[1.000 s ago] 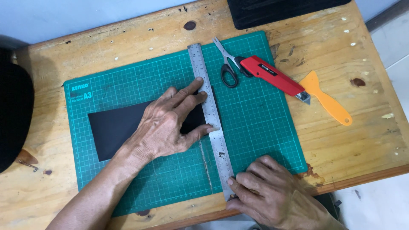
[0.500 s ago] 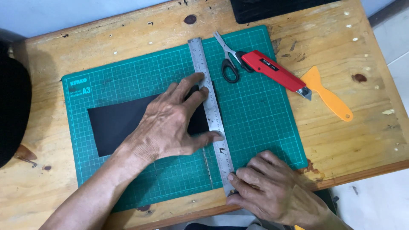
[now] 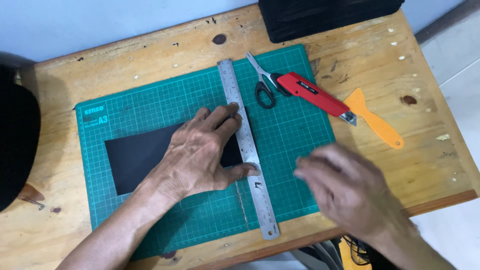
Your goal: Measure and cut black material using a utility knife, scissors, and a scraper on a cutting mat.
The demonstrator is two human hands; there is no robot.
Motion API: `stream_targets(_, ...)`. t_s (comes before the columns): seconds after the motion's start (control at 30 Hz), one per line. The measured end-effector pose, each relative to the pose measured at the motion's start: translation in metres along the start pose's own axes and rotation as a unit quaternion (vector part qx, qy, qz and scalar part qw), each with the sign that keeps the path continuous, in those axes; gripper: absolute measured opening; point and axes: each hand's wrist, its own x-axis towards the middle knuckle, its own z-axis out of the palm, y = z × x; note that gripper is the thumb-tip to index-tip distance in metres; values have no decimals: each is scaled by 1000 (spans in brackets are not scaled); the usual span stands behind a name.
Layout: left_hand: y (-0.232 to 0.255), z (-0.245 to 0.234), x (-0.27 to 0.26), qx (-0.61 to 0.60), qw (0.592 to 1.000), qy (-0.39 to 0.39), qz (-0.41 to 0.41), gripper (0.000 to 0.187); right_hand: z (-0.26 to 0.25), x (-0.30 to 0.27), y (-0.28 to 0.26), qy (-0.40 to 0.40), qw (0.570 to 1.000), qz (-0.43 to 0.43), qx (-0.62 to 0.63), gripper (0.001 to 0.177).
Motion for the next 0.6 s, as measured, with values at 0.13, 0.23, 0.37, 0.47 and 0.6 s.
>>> stream_targets(0.13, 1, -4, 1, -4, 1000, -5, -8, 96, -9, 27, 46, -15, 981, 66, -183, 16)
stream_targets(0.23, -1, -5, 3, -12, 1000, 1, -4, 88, -17, 58, 59, -128, 949, 196, -213, 37)
stream_targets(0.37, -2, -5, 3, -14, 1000, -2, -5, 88, -22, 81, 64, -232, 902, 328, -159, 51)
stream_targets(0.47, -1, -4, 4, -14, 999, -22, -27, 88, -21, 82, 63, -220, 914, 281, -195, 44)
stream_targets(0.6, -2, -3, 3, -8, 1000, -16, -19, 88, -30, 67, 49, -88, 952, 191, -222, 20)
